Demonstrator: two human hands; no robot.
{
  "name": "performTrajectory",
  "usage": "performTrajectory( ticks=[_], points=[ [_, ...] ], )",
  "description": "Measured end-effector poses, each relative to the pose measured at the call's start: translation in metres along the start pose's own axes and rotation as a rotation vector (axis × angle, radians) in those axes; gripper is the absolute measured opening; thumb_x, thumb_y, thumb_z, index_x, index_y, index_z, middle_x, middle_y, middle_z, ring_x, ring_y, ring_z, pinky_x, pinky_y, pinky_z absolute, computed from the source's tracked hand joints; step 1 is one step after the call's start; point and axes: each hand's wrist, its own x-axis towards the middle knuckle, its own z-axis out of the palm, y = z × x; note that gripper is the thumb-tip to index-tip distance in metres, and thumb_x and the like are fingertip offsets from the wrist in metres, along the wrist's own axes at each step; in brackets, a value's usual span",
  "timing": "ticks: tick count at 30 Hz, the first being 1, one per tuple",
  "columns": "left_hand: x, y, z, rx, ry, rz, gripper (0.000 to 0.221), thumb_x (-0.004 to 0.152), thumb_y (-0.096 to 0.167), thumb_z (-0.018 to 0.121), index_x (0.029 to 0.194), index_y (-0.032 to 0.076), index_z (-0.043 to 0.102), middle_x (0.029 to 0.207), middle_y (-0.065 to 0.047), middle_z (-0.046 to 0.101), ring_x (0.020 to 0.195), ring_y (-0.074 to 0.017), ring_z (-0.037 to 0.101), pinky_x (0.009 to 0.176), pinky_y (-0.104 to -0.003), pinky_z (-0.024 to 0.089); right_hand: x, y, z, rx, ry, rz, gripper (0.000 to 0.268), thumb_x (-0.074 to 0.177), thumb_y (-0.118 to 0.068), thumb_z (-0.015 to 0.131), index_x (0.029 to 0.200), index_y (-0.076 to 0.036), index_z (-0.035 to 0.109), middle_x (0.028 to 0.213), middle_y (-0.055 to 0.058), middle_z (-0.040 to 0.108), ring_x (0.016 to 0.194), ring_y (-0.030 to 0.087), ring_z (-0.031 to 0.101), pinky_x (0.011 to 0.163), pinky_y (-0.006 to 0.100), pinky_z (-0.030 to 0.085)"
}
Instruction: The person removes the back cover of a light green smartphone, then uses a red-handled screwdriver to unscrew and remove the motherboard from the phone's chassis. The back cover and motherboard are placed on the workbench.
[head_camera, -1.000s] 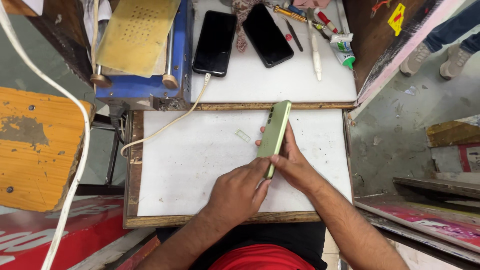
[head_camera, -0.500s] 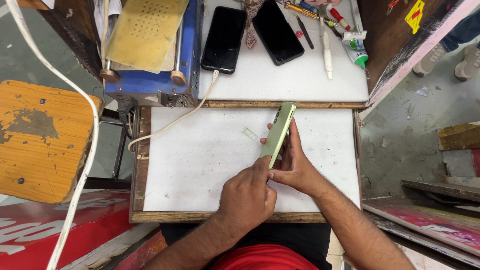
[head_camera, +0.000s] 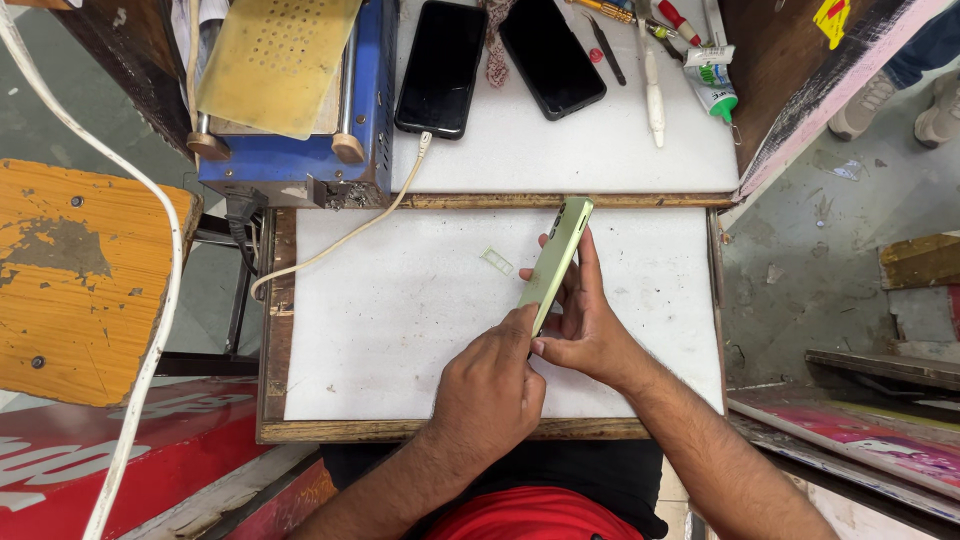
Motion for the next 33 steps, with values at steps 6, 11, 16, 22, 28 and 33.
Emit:
performTrajectory(
  ticks=[6, 11, 16, 22, 28, 33],
  points=[
    [-0.002, 0.000, 0.002, 0.036, -0.051, 0.001, 0.070, 0.081, -0.002, 0.065, 0.143, -0.018, 0.036, 0.123, -0.041, 0.061, 0.114, -0.0453, 0.068, 0.091, -0.047, 0.061, -0.002, 0.004, 0.000, -0.023, -0.020, -0.007, 0.142, 0.075, -0.015, 0.083, 0.155, -0.032, -0.033, 0.175, 0.019, 0.002, 0.156, 0.037, 0.030, 0.110, 0.060, 0.048],
    [-0.001, 0.002, 0.001, 0.044, -0.069, -0.044, 0.068, 0.082, -0.003, 0.066, 0.142, -0.019, 0.038, 0.120, -0.041, 0.062, 0.108, -0.0433, 0.070, 0.085, -0.044, 0.062, -0.003, 0.005, 0.002, -0.046, -0.026, -0.021, 0.141, 0.076, -0.011, 0.082, 0.155, -0.034, -0.033, 0.176, 0.018, 0.000, 0.155, 0.037, 0.031, 0.111, 0.060, 0.047],
    [-0.002, 0.000, 0.003, 0.072, 0.025, 0.014, 0.063, 0.082, -0.002, 0.067, 0.139, -0.019, 0.043, 0.116, -0.038, 0.065, 0.106, -0.0416, 0.073, 0.087, -0.043, 0.063, -0.002, 0.006, 0.005, -0.026, 0.001, -0.050, 0.140, 0.076, -0.008, 0.080, 0.156, -0.035, -0.031, 0.175, 0.019, 0.003, 0.154, 0.036, 0.034, 0.111, 0.060, 0.048],
    [-0.003, -0.002, 0.010, 0.170, 0.097, 0.091, 0.068, 0.082, 0.000, 0.068, 0.144, -0.011, 0.043, 0.125, -0.035, 0.064, 0.115, -0.0433, 0.069, 0.095, -0.049, 0.059, -0.002, -0.004, 0.008, 0.081, 0.041, -0.024, 0.140, 0.069, -0.010, 0.077, 0.158, -0.033, -0.029, 0.175, 0.018, 0.005, 0.152, 0.039, 0.037, 0.116, 0.064, 0.048],
    [0.001, -0.010, 0.014, 0.122, 0.122, 0.118, 0.071, 0.082, 0.001, 0.069, 0.149, -0.003, 0.045, 0.133, -0.033, 0.061, 0.118, -0.0444, 0.067, 0.098, -0.051, 0.058, -0.003, -0.013, 0.006, 0.253, 0.011, 0.001, 0.146, 0.065, -0.021, 0.082, 0.159, -0.033, -0.029, 0.174, 0.018, 0.007, 0.151, 0.045, 0.035, 0.121, 0.068, 0.037],
    [0.004, -0.013, 0.022, 0.151, 0.190, 0.147, 0.061, 0.090, 0.000, 0.068, 0.147, -0.003, 0.046, 0.131, -0.032, 0.064, 0.117, -0.0432, 0.069, 0.093, -0.046, 0.062, -0.001, -0.016, 0.006, 0.252, 0.010, 0.024, 0.147, 0.064, -0.024, 0.084, 0.159, -0.031, -0.028, 0.174, 0.018, 0.008, 0.150, 0.044, 0.036, 0.121, 0.067, 0.038]
  ],
)
